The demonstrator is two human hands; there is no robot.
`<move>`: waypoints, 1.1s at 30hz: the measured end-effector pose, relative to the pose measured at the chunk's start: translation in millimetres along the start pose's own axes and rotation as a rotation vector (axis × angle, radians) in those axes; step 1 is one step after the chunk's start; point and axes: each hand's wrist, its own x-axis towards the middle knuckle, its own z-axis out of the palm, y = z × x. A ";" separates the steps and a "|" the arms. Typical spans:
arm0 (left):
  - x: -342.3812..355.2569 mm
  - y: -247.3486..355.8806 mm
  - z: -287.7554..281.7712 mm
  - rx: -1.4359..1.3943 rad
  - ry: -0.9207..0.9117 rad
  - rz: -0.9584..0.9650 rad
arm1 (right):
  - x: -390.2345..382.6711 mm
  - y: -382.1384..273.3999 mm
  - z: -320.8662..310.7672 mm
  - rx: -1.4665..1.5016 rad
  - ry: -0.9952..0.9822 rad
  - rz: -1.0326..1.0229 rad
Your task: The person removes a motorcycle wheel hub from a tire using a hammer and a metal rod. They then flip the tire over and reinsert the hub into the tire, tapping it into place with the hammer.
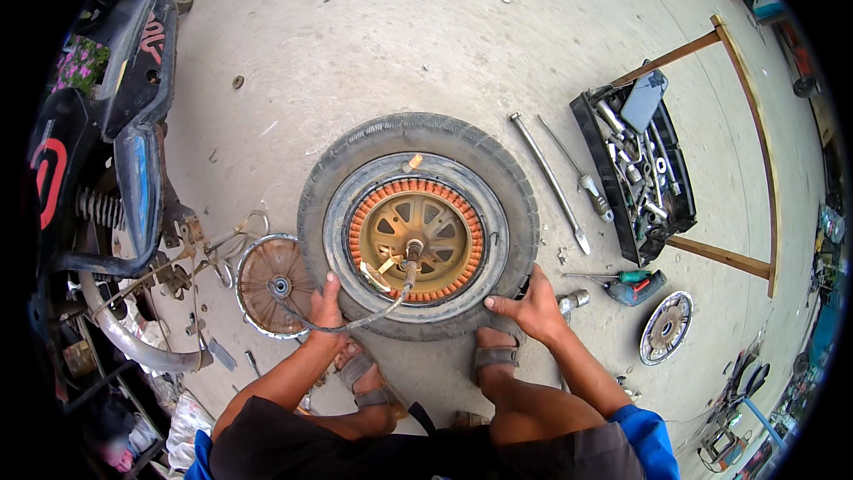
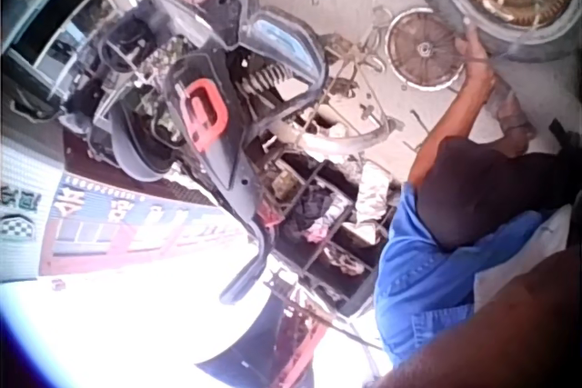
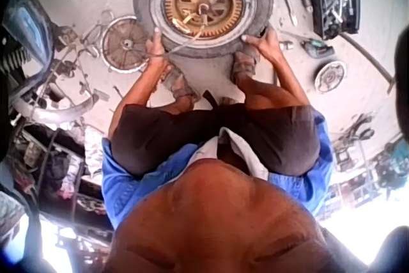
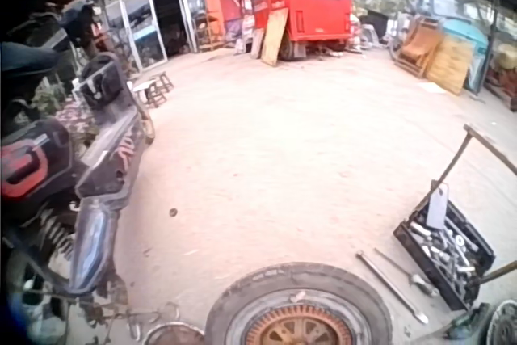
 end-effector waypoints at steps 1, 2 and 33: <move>-0.6 1.7 2.0 0.013 0.004 -0.001 | 0.6 -1.7 -0.5 -0.001 -0.002 -0.009; -0.3 1.7 2.5 0.017 0.007 -0.007 | 1.3 -1.4 -1.5 -0.013 -0.004 -0.009; 3.0 8.7 7.4 -0.052 -0.038 -0.035 | 2.2 -17.2 -5.5 0.023 -0.014 0.136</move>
